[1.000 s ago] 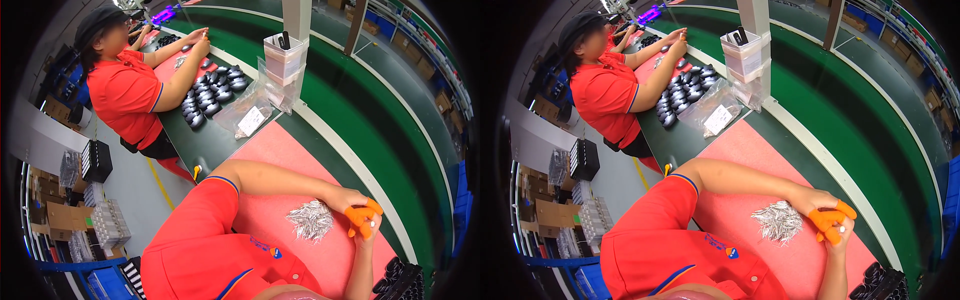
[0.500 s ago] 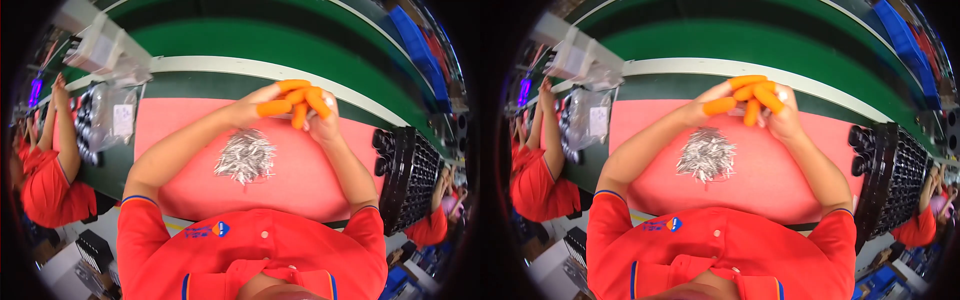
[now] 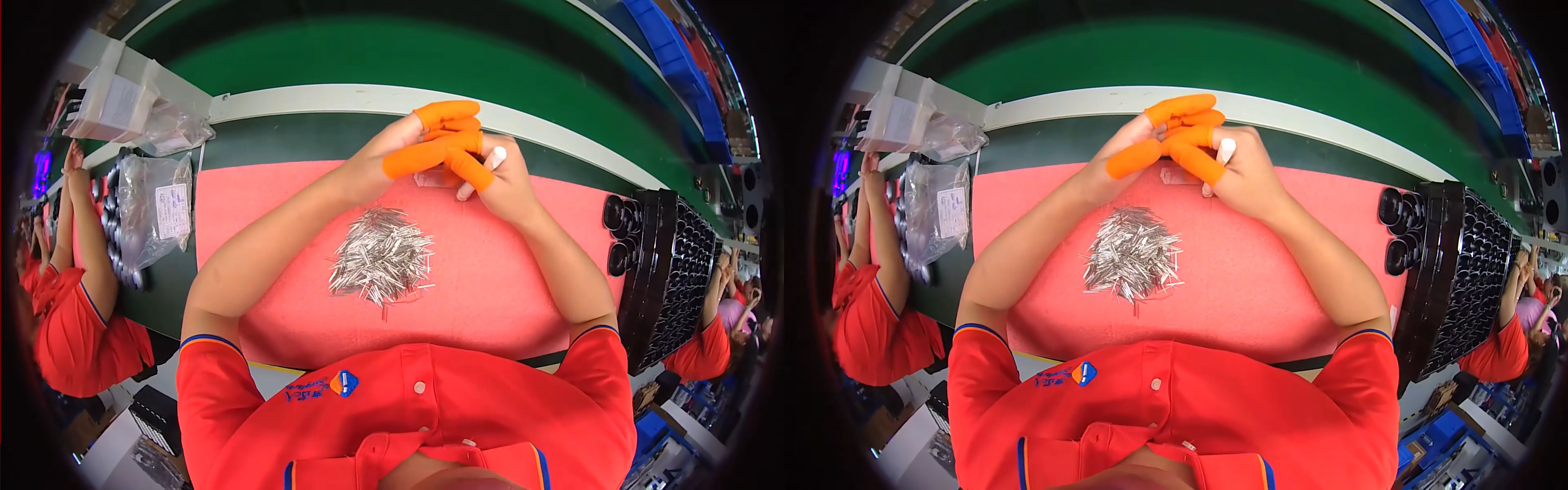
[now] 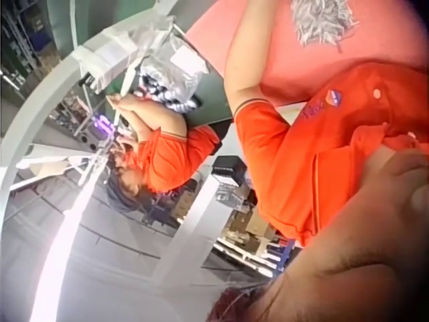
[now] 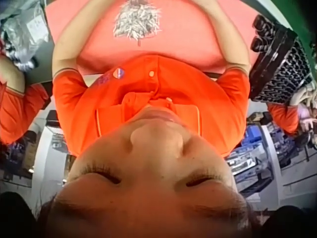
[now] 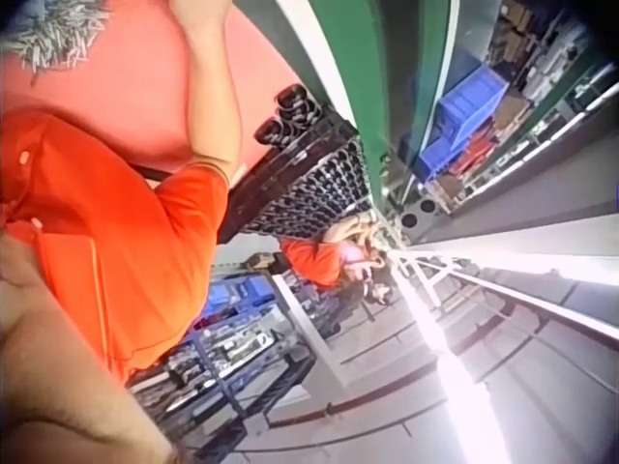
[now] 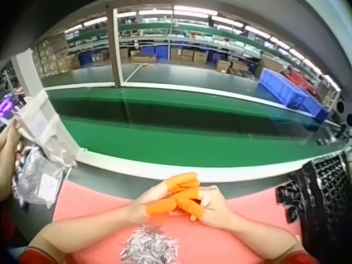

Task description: The person assembles small electronic components by hand, inserting metal pins into orange plastic housings.

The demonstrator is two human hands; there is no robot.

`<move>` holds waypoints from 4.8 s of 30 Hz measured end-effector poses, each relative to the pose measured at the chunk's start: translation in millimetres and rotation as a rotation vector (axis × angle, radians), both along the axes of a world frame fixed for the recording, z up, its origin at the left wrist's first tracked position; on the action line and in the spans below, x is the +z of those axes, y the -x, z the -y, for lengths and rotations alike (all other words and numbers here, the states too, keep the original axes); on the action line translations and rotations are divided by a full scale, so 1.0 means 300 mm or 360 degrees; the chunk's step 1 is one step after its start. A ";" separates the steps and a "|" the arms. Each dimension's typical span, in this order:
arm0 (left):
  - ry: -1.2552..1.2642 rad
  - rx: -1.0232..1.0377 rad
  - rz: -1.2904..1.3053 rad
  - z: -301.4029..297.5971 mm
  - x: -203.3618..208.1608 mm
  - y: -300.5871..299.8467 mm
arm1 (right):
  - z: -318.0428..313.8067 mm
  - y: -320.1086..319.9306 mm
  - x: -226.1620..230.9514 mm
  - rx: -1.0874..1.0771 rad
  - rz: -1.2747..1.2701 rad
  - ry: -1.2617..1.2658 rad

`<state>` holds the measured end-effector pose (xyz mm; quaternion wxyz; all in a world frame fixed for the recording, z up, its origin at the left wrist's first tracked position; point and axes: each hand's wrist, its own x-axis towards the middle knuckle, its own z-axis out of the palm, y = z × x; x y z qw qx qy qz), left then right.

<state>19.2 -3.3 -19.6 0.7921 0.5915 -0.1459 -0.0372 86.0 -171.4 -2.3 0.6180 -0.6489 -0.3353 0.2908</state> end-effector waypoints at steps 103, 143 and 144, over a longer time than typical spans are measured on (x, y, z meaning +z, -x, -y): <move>-0.0905 -0.0245 0.0366 -0.009 0.034 0.028 | -0.016 0.082 -0.030 0.0641 0.0480 -0.0026; -0.0855 -0.0349 0.0348 -0.017 0.043 0.021 | -0.008 0.079 -0.040 0.0689 0.0597 0.0020; -0.0866 -0.0375 0.0289 -0.017 0.048 0.021 | -0.006 0.079 -0.046 0.0677 0.0616 -0.0014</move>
